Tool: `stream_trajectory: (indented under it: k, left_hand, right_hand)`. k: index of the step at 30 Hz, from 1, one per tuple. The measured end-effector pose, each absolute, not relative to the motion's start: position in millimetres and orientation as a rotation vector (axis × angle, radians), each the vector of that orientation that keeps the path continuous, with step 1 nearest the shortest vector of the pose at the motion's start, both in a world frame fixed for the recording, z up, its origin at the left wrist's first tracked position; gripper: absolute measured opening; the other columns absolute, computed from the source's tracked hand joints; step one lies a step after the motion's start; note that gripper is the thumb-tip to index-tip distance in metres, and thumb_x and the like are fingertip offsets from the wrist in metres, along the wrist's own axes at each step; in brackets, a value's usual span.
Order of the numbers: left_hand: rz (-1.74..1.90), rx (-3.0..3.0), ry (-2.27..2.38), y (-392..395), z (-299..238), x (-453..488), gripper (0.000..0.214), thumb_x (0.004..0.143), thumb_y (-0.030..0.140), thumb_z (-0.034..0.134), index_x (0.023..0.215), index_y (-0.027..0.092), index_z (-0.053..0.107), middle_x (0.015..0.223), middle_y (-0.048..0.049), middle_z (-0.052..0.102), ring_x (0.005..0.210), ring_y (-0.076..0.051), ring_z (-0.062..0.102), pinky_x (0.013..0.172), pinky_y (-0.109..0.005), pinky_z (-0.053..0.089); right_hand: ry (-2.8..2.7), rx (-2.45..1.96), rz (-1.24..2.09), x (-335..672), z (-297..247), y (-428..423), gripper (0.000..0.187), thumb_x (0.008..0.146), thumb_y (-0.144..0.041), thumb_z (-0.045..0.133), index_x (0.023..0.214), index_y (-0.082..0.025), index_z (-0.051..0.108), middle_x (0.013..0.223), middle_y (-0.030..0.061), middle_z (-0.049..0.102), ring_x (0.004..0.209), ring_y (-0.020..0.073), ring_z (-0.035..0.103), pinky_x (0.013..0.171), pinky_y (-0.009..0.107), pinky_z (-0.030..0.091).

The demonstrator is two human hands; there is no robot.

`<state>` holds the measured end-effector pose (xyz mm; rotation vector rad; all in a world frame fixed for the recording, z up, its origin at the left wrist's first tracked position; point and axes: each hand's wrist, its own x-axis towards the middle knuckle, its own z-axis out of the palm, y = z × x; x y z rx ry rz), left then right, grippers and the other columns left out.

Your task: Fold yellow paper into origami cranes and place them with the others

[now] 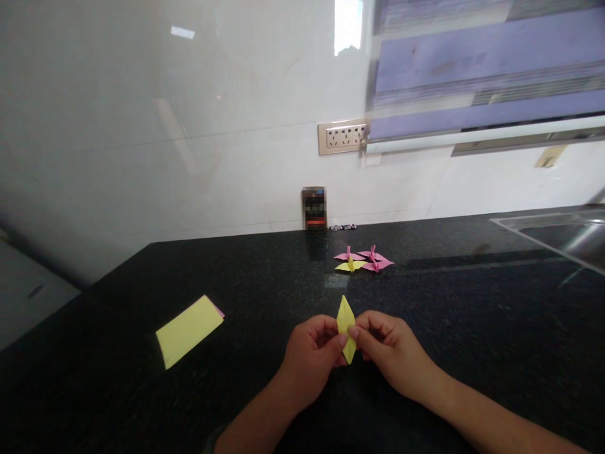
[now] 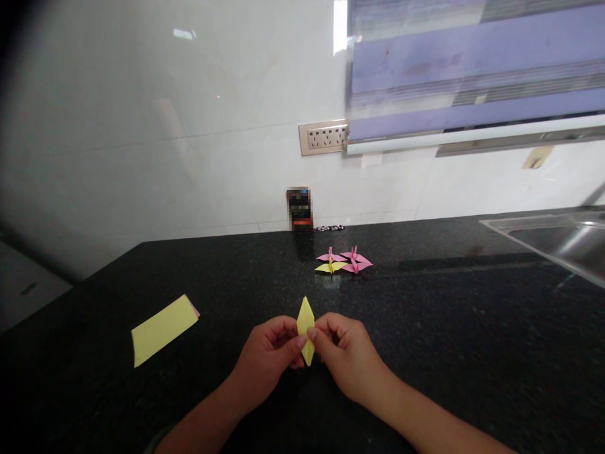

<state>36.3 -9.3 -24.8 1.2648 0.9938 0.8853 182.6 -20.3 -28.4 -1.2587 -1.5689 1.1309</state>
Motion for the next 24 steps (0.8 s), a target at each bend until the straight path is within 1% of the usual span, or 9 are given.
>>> stream_trajectory:
  k: [4,8,10,12,14,16,19,24]
  left_hand:
    - [0.9,1.279,1.025,-7.3,-25.1,33.4,0.015,0.068,0.028,0.057,0.063,0.014,0.055,0.05,0.0017,0.054,0.043,-0.008,0.048,0.044,-0.019,0.038]
    - [0.918,1.289,1.061,-6.0,-26.4,32.0,0.017,0.068,0.028,0.057,0.06,0.014,0.054,0.047,0.0028,0.052,0.039,-0.007,0.044,0.039,-0.017,0.033]
    - [0.926,1.282,1.065,-6.2,-27.2,32.5,0.015,0.068,0.028,0.057,0.062,0.013,0.057,0.05,0.0016,0.054,0.042,-0.008,0.047,0.042,-0.018,0.036]
    - [0.938,1.287,1.058,-6.6,-27.7,32.9,0.015,0.068,0.028,0.058,0.067,0.013,0.061,0.057,-0.0009,0.059,0.05,-0.011,0.052,0.049,-0.021,0.04]
    - [0.937,1.305,1.041,-7.0,-27.5,33.0,0.018,0.068,0.029,0.057,0.073,0.013,0.064,0.064,-0.0033,0.063,0.059,-0.014,0.056,0.056,-0.024,0.042]
    - [0.924,1.321,1.02,-7.2,-27.0,32.6,0.021,0.069,0.03,0.056,0.079,0.014,0.066,0.07,-0.0046,0.065,0.063,-0.016,0.057,0.059,-0.025,0.043]
    - [0.952,1.339,1.028,-7.2,-27.4,31.7,0.022,0.07,0.03,0.056,0.082,0.016,0.067,0.072,-0.0038,0.066,0.063,-0.015,0.057,0.059,-0.024,0.042]
    - [0.989,1.331,1.072,-7.8,-30.9,31.3,0.02,0.068,0.03,0.058,0.078,0.016,0.069,0.063,-0.0025,0.065,0.057,-0.013,0.054,0.054,-0.023,0.039]
  right_hand:
    - [-1.513,-1.179,1.275,182.6,-30.3,-18.9,0.025,0.076,-0.038,0.049,0.067,-0.015,0.054,0.058,-0.0011,0.053,0.051,0.0093,0.048,0.049,0.02,0.04]
    - [-1.504,-1.135,1.32,181.5,-32.8,-18.7,0.022,0.075,-0.037,0.051,0.07,-0.015,0.053,0.056,-0.0025,0.051,0.049,0.0083,0.046,0.047,0.019,0.038]
    - [-1.504,-1.136,1.287,180.9,-32.9,-19.1,0.021,0.076,-0.035,0.051,0.069,-0.015,0.053,0.055,-0.0028,0.05,0.049,0.0081,0.045,0.047,0.019,0.038]
    - [-1.491,-1.15,1.251,180.6,-32.6,-19.0,0.021,0.076,-0.034,0.05,0.068,-0.015,0.053,0.056,-0.0023,0.051,0.05,0.0084,0.045,0.047,0.019,0.038]
    - [-1.466,-1.17,1.237,180.6,-32.5,-18.4,0.021,0.075,-0.034,0.051,0.066,-0.016,0.054,0.057,-0.002,0.052,0.05,0.0086,0.047,0.048,0.02,0.039]
    - [-1.443,-1.182,1.244,181.0,-33.0,-17.5,0.02,0.073,-0.034,0.053,0.066,-0.016,0.054,0.058,-0.0019,0.053,0.05,0.0088,0.048,0.048,0.02,0.04]
    - [-1.454,-1.181,1.225,181.9,-34.1,-16.8,0.017,0.071,-0.032,0.056,0.066,-0.016,0.055,0.056,-0.0024,0.052,0.05,0.0089,0.048,0.048,0.02,0.04]
    - [-1.432,-1.214,1.099,182.1,-32.8,-18.9,0.012,0.07,-0.027,0.058,0.067,-0.017,0.053,0.053,-0.0045,0.047,0.048,0.0082,0.043,0.045,0.019,0.035]
